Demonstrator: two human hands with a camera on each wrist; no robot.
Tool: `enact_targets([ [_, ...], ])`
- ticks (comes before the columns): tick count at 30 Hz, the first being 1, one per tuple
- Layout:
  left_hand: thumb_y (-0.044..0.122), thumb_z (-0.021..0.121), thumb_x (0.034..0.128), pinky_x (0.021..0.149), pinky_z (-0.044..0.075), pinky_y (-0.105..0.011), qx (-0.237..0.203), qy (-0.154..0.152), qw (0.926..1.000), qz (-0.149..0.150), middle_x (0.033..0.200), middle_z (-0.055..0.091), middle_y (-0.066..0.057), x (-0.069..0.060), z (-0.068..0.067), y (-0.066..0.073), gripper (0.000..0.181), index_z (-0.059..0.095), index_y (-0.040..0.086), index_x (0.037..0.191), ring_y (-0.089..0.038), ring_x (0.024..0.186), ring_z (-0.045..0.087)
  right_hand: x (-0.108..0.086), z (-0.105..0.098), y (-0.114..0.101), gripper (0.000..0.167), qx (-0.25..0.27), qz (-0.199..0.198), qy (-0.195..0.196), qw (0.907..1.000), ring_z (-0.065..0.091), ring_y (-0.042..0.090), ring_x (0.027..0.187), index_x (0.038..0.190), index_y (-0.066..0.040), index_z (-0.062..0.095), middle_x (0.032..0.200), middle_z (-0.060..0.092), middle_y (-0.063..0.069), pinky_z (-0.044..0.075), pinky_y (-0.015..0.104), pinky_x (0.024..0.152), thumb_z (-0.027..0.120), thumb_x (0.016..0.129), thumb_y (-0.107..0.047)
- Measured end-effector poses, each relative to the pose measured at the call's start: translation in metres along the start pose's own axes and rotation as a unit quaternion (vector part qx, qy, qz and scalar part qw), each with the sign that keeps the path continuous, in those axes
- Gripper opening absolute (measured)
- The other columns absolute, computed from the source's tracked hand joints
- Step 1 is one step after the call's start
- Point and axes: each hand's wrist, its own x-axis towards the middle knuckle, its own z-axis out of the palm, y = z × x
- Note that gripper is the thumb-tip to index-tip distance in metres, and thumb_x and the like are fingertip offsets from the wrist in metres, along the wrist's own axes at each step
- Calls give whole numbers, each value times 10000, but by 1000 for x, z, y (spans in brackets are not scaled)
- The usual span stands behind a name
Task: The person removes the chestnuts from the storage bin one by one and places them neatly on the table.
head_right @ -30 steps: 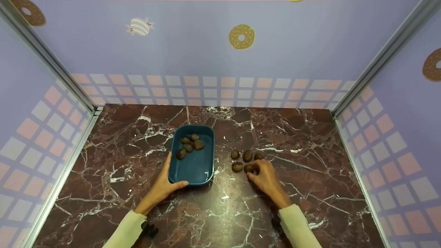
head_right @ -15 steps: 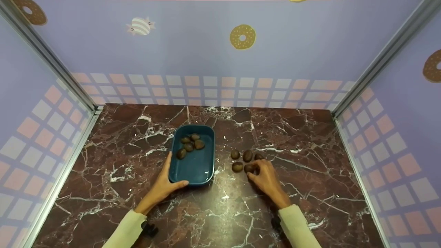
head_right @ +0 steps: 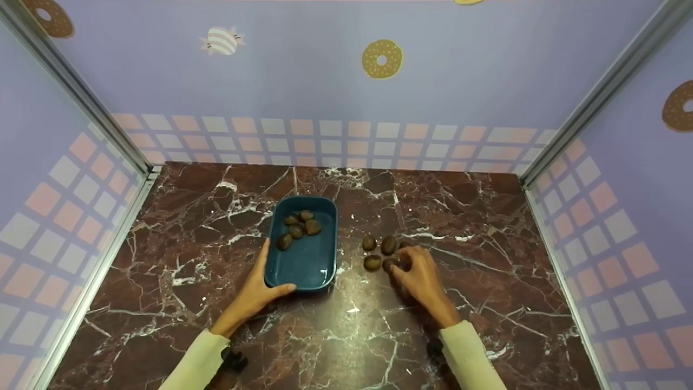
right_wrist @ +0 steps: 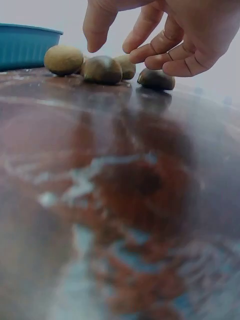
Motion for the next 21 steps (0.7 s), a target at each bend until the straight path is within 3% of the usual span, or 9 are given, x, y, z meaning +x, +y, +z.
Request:
enact_targets([
  [10, 437, 990, 827, 1317, 151, -665, -2, 27, 10000, 43, 1834, 17, -226, 0, 0, 0, 1405, 15, 112, 1785, -433, 1684, 68, 7, -2, -15, 328, -60, -498, 184, 9986, 710, 384, 972, 1113, 46, 779, 1039, 756, 159, 555, 566, 875, 944, 833, 1],
  [16, 430, 996, 821, 1321, 146, -652, -13, 50, 10000, 23, 1835, 26, -216, -1, 0, 1, 1407, 22, 117, 1786, -426, 1684, 77, 13, 0, -25, 324, 136, -603, 8, 9981, 691, 406, 948, 1121, 52, 776, 1026, 747, 211, 543, 504, 849, 933, 842, 3],
  [21, 426, 991, 831, 1318, 153, -661, 40, 32, 10000, 64, 1835, 22, -221, 0, 0, 1, 1400, 15, 121, 1786, -433, 1684, 73, 19, 5, -34, 304, 235, -786, -1, 9966, 692, 410, 981, 1086, 52, 773, 1042, 754, 201, 553, 529, 876, 932, 829, 13],
])
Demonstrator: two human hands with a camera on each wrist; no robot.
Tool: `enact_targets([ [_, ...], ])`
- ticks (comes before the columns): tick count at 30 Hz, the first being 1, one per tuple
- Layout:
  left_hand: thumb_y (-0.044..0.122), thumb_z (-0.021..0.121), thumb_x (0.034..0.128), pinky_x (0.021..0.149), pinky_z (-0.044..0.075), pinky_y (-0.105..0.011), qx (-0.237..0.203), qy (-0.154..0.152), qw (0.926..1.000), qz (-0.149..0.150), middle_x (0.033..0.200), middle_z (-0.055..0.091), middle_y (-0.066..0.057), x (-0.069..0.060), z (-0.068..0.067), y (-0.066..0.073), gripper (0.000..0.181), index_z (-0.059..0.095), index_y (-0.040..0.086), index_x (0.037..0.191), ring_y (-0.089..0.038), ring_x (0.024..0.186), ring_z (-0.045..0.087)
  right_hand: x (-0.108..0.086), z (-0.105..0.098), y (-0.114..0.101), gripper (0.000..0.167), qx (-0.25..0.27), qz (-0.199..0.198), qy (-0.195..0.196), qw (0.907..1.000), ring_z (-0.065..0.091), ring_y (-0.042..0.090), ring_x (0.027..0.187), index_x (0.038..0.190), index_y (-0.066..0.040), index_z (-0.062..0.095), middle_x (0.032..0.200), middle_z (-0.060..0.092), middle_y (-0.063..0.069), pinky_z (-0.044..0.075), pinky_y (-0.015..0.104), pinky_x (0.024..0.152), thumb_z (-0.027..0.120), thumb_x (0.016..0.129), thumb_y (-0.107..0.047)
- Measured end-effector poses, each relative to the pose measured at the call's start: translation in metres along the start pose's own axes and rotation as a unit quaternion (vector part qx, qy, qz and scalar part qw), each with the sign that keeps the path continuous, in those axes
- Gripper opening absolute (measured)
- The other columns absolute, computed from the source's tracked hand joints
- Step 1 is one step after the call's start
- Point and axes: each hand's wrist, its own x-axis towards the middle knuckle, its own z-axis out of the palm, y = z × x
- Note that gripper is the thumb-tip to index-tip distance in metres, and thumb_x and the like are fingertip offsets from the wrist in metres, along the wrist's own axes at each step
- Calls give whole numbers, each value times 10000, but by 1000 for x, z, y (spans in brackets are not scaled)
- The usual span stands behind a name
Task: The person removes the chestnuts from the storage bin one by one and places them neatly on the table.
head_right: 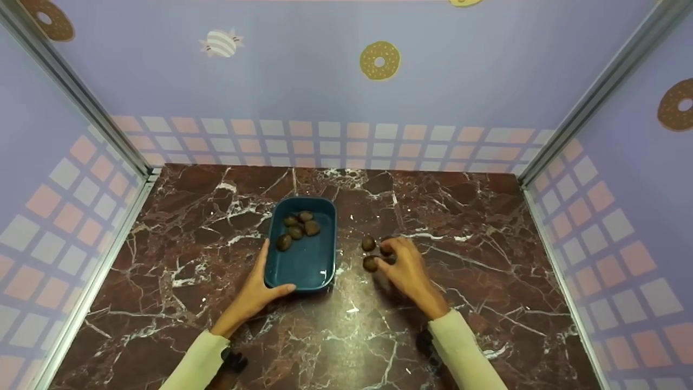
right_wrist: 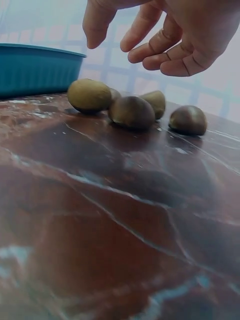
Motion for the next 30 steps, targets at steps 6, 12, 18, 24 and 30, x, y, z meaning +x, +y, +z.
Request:
enact_targets([
  [6, 420, 992, 833, 1319, 154, -658, -9, 13, 10000, 27, 1838, 25, -208, -1, 0, 0, 1395, 17, 136, 1789, -424, 1685, 73, 11, 10, -14, 269, 118, -227, -50, 9997, 691, 399, 924, 1065, 6, 792, 1012, 752, 164, 555, 478, 852, 928, 833, -4],
  [12, 382, 995, 835, 1326, 144, -642, -89, 36, 9999, 50, 1840, 30, -201, 0, 1, -1, 1382, 27, 130, 1789, -412, 1687, 78, 24, 19, -31, 229, 192, -463, -212, 9985, 646, 376, 869, 1046, -8, 789, 976, 728, 132, 501, 367, 786, 906, 850, 2],
  [18, 358, 997, 834, 1329, 130, -630, -116, 76, 9999, 56, 1841, 35, -189, 2, 4, -2, 1380, 26, 144, 1790, -407, 1686, 82, 39, 27, -50, 308, 92, -553, -523, 9971, 642, 401, 916, 1141, 40, 773, 973, 683, 141, 526, 449, 835, 900, 871, -35],
  [24, 355, 997, 835, 1331, 131, -621, -156, 90, 9998, 9, 1842, 37, -185, 1, 4, -2, 1381, 22, 150, 1791, -401, 1686, 86, 49, 36, -64, 339, 54, -647, -704, 9954, 675, 344, 1015, 1189, 30, 783, 1124, 740, 160, 579, 497, 887, 899, 901, -108],
  [30, 382, 991, 841, 1322, 154, -642, -107, -12, 9999, 57, 1839, 32, -198, 1, 2, 0, 1381, 15, 147, 1790, -418, 1684, 85, 55, 44, -72, 337, 4, -698, -822, 9942, 670, 352, 1097, 1209, 6, 779, 1184, 732, 142, 572, 539, 958, 902, 924, -125],
])
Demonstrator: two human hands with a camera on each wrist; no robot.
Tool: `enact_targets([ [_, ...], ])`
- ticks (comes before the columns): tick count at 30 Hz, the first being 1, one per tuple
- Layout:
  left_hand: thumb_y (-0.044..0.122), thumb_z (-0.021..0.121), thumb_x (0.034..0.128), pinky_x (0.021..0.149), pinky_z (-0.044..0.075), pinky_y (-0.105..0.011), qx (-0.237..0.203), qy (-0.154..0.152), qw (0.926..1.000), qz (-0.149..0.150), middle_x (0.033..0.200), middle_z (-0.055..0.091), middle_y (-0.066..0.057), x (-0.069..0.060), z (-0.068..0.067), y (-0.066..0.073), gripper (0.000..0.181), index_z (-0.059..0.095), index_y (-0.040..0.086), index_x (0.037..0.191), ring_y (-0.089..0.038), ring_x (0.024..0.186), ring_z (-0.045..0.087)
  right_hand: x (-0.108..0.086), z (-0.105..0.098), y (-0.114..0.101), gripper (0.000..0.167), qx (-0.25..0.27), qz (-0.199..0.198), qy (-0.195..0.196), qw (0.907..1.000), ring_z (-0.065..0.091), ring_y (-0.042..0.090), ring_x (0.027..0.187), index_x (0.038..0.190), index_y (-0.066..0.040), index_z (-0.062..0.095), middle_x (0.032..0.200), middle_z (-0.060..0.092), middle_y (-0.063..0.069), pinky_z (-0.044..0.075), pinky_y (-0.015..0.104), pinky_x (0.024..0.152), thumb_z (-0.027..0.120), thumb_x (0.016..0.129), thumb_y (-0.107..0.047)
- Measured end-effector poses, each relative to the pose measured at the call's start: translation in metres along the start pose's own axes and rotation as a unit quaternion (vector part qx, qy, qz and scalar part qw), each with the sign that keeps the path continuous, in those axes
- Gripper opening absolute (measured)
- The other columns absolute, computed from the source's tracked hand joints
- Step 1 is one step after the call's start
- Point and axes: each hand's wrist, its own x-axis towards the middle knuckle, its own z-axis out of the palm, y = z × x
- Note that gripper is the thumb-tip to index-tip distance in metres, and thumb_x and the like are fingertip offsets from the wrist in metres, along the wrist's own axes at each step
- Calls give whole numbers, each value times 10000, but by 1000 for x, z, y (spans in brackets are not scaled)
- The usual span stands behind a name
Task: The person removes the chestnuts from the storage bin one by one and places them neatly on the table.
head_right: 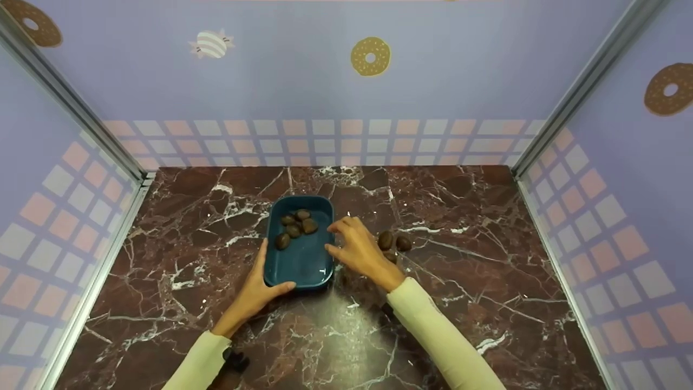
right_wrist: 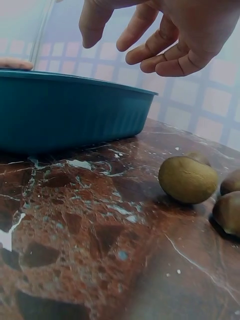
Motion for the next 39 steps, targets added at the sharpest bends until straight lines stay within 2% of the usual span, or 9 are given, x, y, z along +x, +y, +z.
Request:
enact_targets([
  [5, 386, 993, 838, 1310, 163, -675, 47, -20, 10000, 63, 1830, 39, -233, 1, -2, 0, 1384, 21, 109, 1785, -453, 1677, 89, 9, 6, -3, 362, 71, 79, -183, 9998, 654, 358, 1141, 1225, 17, 774, 1217, 727, 153, 556, 543, 993, 903, 922, -133],
  [11, 368, 987, 850, 1322, 155, -646, 1, -21, 10000, -63, 1838, 29, -199, 0, -2, 0, 1372, 14, 139, 1789, -419, 1684, 83, 22, 18, -4, 366, 250, -6, -385, 9989, 663, 417, 1072, 1237, 49, 763, 1205, 721, 183, 561, 547, 940, 890, 928, -102],
  [17, 363, 979, 858, 1323, 149, -645, 37, 7, 10000, -83, 1840, 18, -194, 0, -2, -1, 1361, 10, 150, 1790, -423, 1683, 83, 32, 27, -2, 358, 158, -25, -512, 9986, 658, 376, 1190, 1247, 29, 764, 1224, 717, 165, 522, 575, 1092, 885, 940, -113],
  [24, 348, 985, 852, 1321, 148, -650, 53, 1, 10000, -32, 1838, 20, -204, 0, -1, -2, 1363, 18, 140, 1789, -430, 1682, 83, 41, 35, 1, 347, -169, -97, -440, 9988, 602, 362, 1171, 1209, 8, 777, 1200, 719, 167, 529, 547, 1041, 903, 913, -123],
  [34, 309, 962, 882, 1309, 157, -686, 92, -54, 9998, -168, 1836, -11, -213, -1, -3, -1, 1334, -1, 127, 1786, -448, 1682, 54, 55, 46, 1, 352, -35, -112, -743, 9972, 640, 370, 1172, 1235, 22, 767, 1203, 716, 193, 543, 559, 1036, 896, 937, -114],
  [39, 361, 974, 866, 1316, 154, -669, 95, -33, 9999, -131, 1838, -1, -209, -1, -2, -1, 1357, 6, 128, 1787, -436, 1683, 66, 62, 48, 1, 323, -63, -7, -833, 9965, 652, 373, 1135, 1204, 21, 774, 1174, 717, 195, 553, 547, 1014, 895, 922, -79],
])
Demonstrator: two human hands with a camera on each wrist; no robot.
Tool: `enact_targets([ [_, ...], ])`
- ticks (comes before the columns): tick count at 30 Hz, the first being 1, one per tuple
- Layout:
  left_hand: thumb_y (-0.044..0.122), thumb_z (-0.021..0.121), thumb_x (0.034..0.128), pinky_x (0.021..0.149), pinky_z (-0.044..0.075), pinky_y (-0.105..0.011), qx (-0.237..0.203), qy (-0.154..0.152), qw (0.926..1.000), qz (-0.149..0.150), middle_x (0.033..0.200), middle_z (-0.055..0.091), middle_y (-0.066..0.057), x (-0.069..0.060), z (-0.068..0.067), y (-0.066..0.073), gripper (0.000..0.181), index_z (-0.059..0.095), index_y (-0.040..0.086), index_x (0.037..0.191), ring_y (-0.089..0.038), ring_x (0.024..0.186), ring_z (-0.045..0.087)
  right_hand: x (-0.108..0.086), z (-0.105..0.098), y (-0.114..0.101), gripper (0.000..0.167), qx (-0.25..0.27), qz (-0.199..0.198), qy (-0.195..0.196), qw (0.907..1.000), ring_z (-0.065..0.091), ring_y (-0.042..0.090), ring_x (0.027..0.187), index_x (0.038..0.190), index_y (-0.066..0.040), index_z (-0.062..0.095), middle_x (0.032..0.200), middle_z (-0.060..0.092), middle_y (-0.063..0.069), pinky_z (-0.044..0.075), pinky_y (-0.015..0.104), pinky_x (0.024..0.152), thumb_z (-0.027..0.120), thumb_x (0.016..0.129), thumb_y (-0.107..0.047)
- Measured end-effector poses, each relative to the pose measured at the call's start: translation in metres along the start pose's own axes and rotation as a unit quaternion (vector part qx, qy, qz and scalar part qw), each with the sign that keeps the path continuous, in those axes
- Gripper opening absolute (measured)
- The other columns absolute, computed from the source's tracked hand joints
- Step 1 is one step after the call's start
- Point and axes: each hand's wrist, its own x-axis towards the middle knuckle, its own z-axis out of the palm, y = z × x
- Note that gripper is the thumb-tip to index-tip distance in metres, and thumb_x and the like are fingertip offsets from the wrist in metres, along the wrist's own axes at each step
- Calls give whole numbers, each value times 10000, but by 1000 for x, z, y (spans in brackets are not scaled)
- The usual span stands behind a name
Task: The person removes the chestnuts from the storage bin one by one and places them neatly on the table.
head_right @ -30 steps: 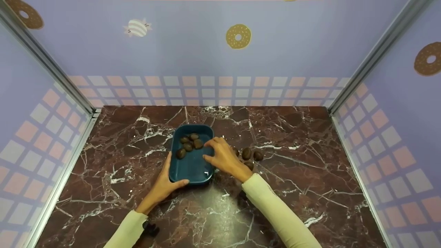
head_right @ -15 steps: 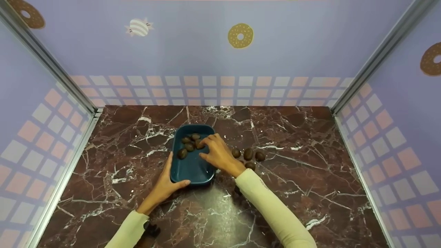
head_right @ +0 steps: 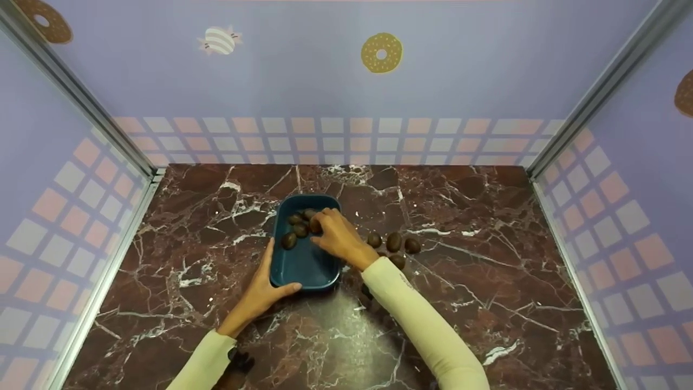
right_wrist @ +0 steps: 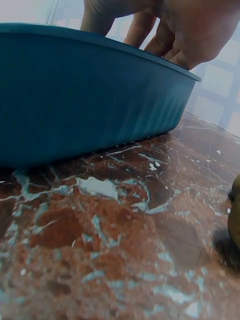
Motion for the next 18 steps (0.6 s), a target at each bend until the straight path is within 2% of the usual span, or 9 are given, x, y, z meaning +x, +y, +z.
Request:
enact_targets([
  [5, 415, 981, 847, 1318, 152, -660, 55, 17, 9999, 92, 1835, 17, -224, 0, 2, 0, 1380, 15, 113, 1785, -437, 1681, 80, 7, 2, 2, 309, -261, 219, -199, 9992, 652, 358, 1099, 1185, 15, 774, 1156, 704, 169, 566, 525, 983, 892, 917, -84],
  [9, 416, 983, 844, 1318, 146, -660, 57, 56, 9999, 102, 1835, 23, -223, 0, 2, -1, 1380, 21, 114, 1786, -437, 1681, 82, 11, 5, 4, 319, -444, 224, -278, 9984, 649, 364, 1077, 1203, 29, 771, 1138, 701, 175, 573, 530, 950, 879, 918, -65],
  [15, 405, 990, 836, 1326, 142, -637, 75, 91, 9998, 146, 1832, 36, -235, 0, 0, 0, 1382, 32, 103, 1784, -430, 1681, 90, 12, 9, 6, 304, -786, -57, -314, 9964, 651, 373, 1029, 1191, 19, 778, 1084, 700, 161, 589, 538, 900, 874, 906, -26],
  [18, 407, 988, 839, 1323, 146, -646, 95, 70, 9998, 147, 1829, 36, -244, 0, -1, 0, 1379, 32, 99, 1783, -439, 1680, 87, 10, 12, 8, 303, -987, -208, -209, 9947, 634, 379, 1011, 1194, 35, 764, 1080, 676, 171, 586, 541, 882, 868, 917, -29],
])
